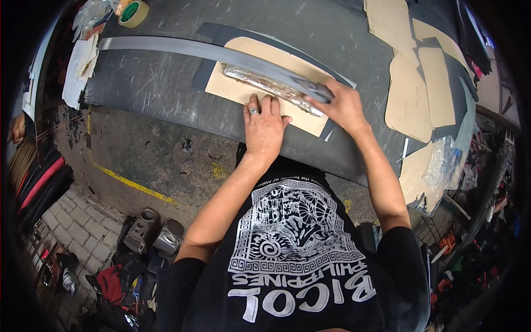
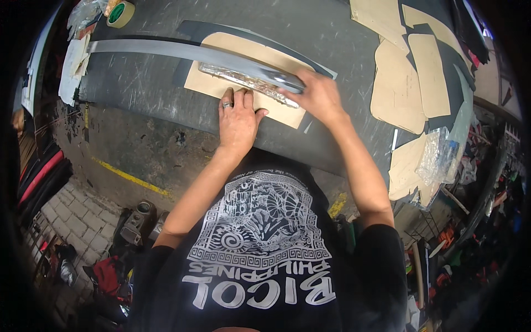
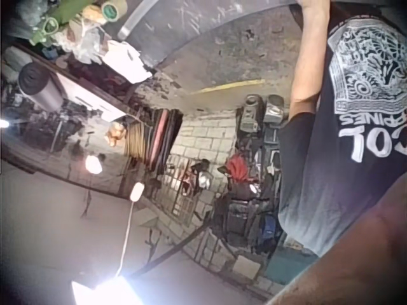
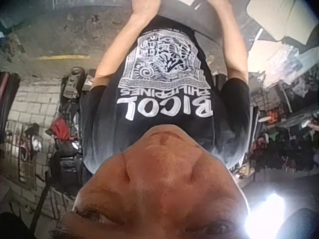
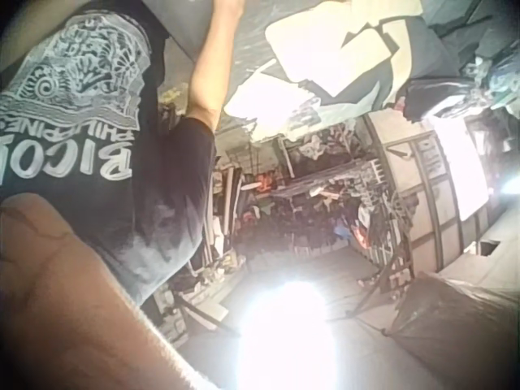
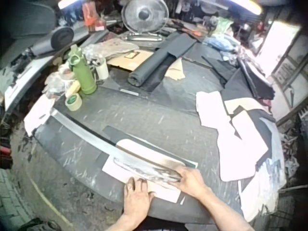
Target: Cutting and marking synthetic material using cardboard templates and a utility knife on a workbench.
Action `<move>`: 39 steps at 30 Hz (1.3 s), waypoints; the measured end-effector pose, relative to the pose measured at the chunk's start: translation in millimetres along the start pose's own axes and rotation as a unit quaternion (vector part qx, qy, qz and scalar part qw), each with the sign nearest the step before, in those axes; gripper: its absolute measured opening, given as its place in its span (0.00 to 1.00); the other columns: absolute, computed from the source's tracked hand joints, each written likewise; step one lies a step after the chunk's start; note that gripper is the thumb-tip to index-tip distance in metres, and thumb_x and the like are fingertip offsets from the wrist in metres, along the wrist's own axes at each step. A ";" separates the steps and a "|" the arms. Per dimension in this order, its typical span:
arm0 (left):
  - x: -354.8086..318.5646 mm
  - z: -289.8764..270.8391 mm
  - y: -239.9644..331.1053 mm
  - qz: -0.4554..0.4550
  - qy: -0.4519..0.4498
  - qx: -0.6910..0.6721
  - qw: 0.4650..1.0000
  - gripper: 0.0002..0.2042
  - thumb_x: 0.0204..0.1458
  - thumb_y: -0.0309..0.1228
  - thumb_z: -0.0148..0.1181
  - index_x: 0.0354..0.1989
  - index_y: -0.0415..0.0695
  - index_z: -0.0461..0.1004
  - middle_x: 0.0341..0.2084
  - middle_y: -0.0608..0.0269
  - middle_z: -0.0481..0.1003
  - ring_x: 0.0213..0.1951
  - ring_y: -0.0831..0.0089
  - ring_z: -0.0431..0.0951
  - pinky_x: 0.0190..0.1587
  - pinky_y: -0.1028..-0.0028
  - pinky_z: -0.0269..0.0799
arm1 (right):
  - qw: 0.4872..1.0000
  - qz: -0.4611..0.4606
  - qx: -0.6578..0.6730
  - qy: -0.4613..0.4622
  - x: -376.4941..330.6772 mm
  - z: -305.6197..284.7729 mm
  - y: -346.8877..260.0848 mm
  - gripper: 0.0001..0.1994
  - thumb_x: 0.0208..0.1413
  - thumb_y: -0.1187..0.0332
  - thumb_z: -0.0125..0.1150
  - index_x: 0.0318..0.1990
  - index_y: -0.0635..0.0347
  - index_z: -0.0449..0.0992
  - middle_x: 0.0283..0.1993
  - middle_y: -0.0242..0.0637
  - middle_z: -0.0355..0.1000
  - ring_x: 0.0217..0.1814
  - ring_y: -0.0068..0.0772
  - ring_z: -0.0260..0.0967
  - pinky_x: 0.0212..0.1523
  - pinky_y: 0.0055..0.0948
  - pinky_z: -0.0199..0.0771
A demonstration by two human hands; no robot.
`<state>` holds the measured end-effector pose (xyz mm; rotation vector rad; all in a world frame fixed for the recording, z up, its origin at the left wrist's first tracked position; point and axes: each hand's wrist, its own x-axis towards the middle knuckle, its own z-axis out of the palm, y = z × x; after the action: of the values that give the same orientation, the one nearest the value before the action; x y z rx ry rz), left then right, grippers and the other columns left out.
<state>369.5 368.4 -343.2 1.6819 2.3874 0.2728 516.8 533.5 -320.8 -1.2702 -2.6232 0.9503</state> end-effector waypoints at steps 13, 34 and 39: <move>8.0 -25.3 -26.6 -0.070 0.135 -0.174 0.973 0.16 0.62 0.36 0.60 0.52 0.38 0.74 0.50 0.49 0.73 0.60 0.49 0.69 0.66 0.52 0.61 | 0.985 -0.096 -0.130 0.059 -19.6 -28.9 69.1 0.22 0.46 0.56 0.78 0.45 0.57 0.79 0.40 0.39 0.77 0.42 0.46 0.76 0.41 0.40 0.77; 128.8 -12.8 -72.0 -0.227 0.038 -0.021 0.973 0.63 0.38 0.73 0.66 0.72 0.31 0.55 0.73 0.34 0.51 0.76 0.44 0.48 0.75 0.56 0.52 | 0.997 -0.076 0.000 0.013 -53.7 -54.2 147.3 0.22 0.45 0.74 0.74 0.51 0.55 0.82 0.47 0.37 0.76 0.48 0.44 0.75 0.48 0.37 0.77; 127.5 -10.1 -76.8 -0.226 0.030 -0.005 0.974 0.63 0.38 0.73 0.66 0.73 0.32 0.56 0.72 0.31 0.52 0.75 0.42 0.48 0.74 0.55 0.53 | 0.999 -0.051 0.014 0.001 -51.7 -53.2 144.1 0.20 0.44 0.75 0.73 0.49 0.55 0.83 0.48 0.38 0.76 0.48 0.44 0.75 0.49 0.37 0.76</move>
<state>255.5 462.8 -362.1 1.0896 2.7176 0.2601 666.4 589.2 -348.9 -1.1176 -2.6346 0.9650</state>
